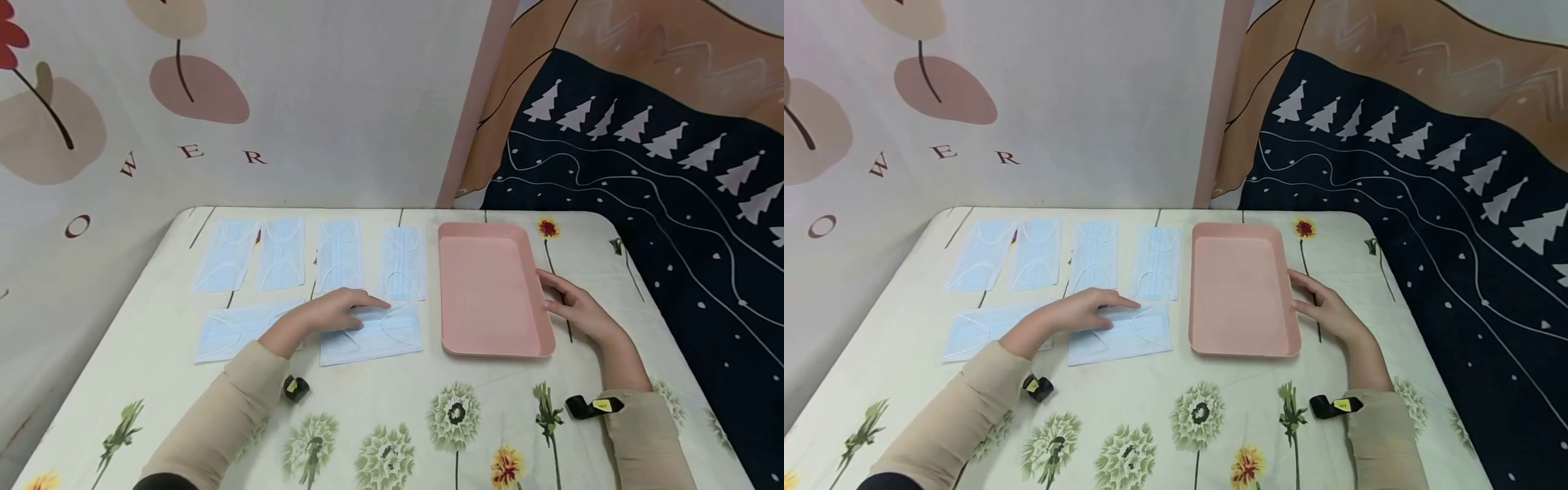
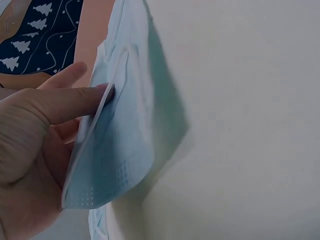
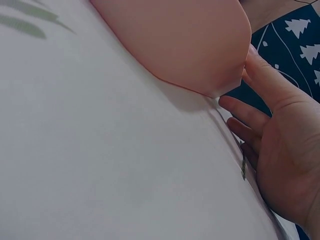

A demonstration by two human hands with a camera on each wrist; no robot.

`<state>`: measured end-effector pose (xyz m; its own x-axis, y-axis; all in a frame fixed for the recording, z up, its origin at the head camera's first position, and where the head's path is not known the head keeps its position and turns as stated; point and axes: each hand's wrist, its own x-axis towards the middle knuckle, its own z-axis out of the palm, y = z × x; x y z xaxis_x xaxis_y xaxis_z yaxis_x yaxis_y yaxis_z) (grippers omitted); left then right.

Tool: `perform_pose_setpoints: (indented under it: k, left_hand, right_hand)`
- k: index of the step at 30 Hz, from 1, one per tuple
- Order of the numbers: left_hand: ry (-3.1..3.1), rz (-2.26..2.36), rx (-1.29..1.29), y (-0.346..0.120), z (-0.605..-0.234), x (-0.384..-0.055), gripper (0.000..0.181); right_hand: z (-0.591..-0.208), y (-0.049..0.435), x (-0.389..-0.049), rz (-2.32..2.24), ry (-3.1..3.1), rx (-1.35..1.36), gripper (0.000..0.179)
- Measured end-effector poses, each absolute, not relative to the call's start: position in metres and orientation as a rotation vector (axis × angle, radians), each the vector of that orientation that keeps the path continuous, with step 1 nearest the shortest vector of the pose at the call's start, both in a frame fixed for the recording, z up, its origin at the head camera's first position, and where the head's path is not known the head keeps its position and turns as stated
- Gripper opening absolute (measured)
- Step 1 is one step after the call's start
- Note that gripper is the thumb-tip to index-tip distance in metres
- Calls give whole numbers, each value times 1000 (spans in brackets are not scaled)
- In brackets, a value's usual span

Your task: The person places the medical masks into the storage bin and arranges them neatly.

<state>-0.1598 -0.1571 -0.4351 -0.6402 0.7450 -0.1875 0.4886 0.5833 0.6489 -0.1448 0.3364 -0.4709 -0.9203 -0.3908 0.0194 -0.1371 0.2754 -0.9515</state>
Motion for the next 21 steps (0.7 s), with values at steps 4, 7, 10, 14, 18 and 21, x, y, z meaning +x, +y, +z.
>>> perform_pose_setpoints:
  k: [4,7,10,14,18,21]
  left_hand:
    - [2298,806,954,-158,-433,-160,50]
    - [2255,818,933,-158,-429,-158,48]
    - [2240,803,929,-158,-425,-157,48]
    - [2242,781,929,-158,-422,-154,49]
    - [2248,814,926,-159,-420,-152,49]
    - [2252,852,946,-160,-417,-151,49]
  right_hand:
    - [-471,337,-145,-1698,2333,-499,62]
    - [-471,337,-145,-1700,2334,-495,62]
    - [-471,336,-145,-1700,2336,-488,62]
    - [-471,336,-145,-1699,2340,-481,62]
    - [-471,336,-144,-1701,2338,-480,62]
    - [-471,336,-144,-1704,2337,-483,62]
